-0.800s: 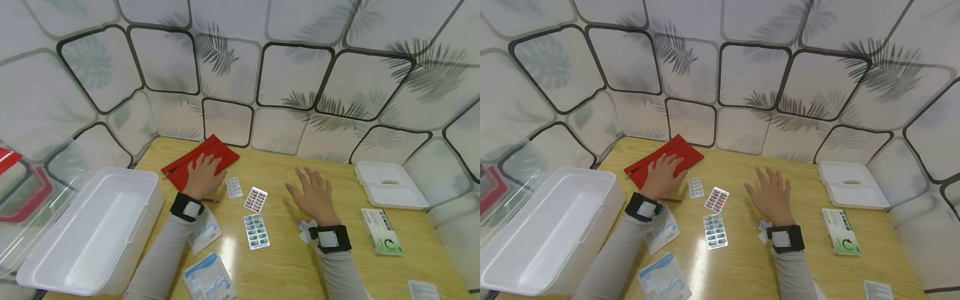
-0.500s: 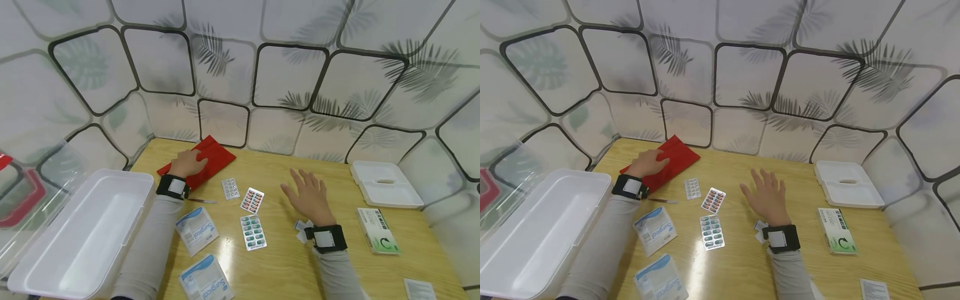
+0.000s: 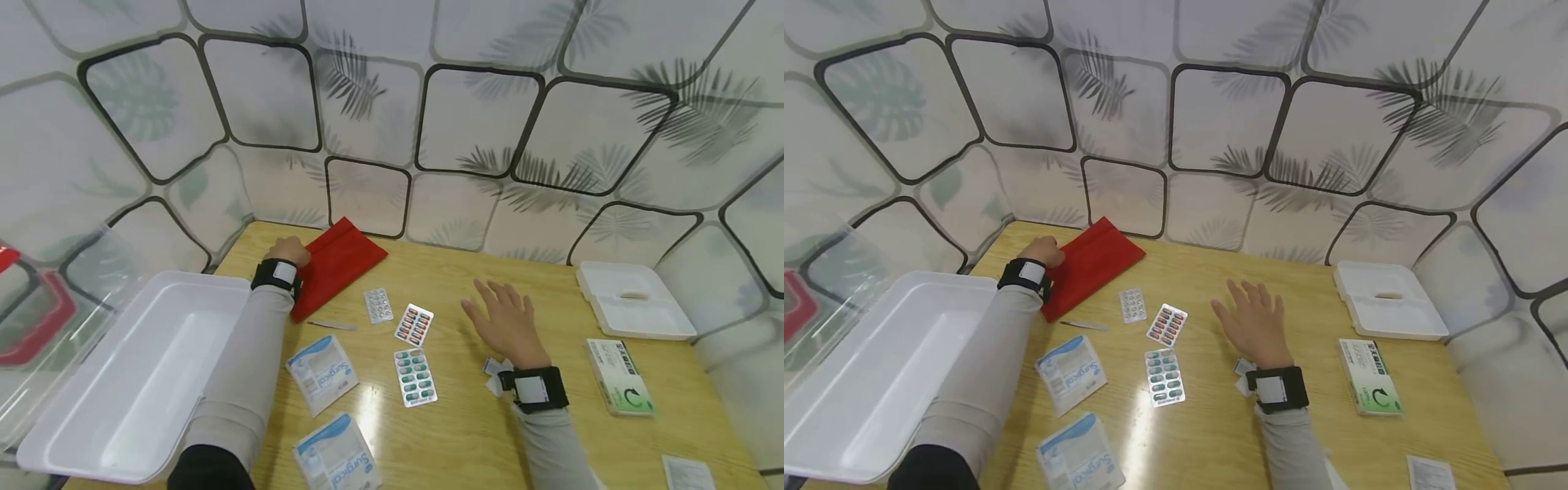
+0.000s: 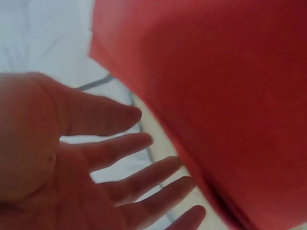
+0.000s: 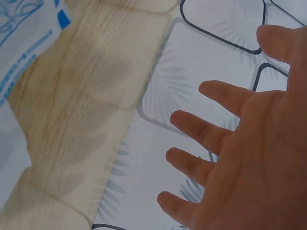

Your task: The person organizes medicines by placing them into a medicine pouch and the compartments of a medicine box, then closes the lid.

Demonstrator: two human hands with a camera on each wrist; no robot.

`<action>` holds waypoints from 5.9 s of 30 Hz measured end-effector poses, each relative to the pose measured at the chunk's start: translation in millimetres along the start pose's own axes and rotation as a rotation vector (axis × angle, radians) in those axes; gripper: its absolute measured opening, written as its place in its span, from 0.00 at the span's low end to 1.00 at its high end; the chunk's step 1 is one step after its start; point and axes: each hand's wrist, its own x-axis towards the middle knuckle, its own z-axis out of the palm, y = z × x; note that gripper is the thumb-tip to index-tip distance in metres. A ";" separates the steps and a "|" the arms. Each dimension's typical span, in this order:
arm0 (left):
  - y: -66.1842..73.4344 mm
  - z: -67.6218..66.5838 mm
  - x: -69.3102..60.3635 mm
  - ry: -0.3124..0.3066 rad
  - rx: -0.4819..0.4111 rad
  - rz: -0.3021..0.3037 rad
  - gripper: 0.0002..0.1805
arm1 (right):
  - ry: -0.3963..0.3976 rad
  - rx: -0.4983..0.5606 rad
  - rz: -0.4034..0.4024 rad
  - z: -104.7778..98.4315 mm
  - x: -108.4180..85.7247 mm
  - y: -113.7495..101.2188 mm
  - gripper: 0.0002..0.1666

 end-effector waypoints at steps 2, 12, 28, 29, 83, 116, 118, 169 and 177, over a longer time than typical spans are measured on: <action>-0.9 2.6 4.0 0.024 -0.004 -0.023 0.27 | -0.009 0.000 -0.001 0.3 0.6 0.0 0.44; -6.4 13.5 4.5 0.134 -0.013 -0.051 0.27 | -0.022 0.010 0.002 3.2 0.5 0.8 0.45; -1.5 1.1 -2.9 0.192 -0.002 -0.035 0.25 | -0.019 -0.013 0.006 2.8 1.4 1.0 0.43; 1.0 -1.6 -4.9 0.193 0.000 -0.029 0.24 | -0.020 -0.013 0.004 2.7 1.2 0.9 0.43; 61.8 -143.7 -185.7 0.268 0.075 0.579 0.17 | -0.223 0.035 -0.510 24.4 -48.8 -128.0 0.14; 12.8 -109.3 -195.8 0.150 -0.052 0.568 0.14 | -0.367 0.001 -0.446 93.0 -118.9 -154.0 0.20; 11.0 -108.1 -195.6 0.151 -0.056 0.572 0.14 | -0.350 0.019 -0.467 93.0 -116.9 -152.6 0.19; -11.1 -95.1 -197.3 0.148 -0.049 0.618 0.13 | 0.312 0.325 -0.633 -37.7 -46.5 -181.3 0.11; -13.9 -91.1 -198.0 0.158 -0.043 0.650 0.13 | 0.359 0.346 -0.714 -43.7 -39.8 -191.0 0.11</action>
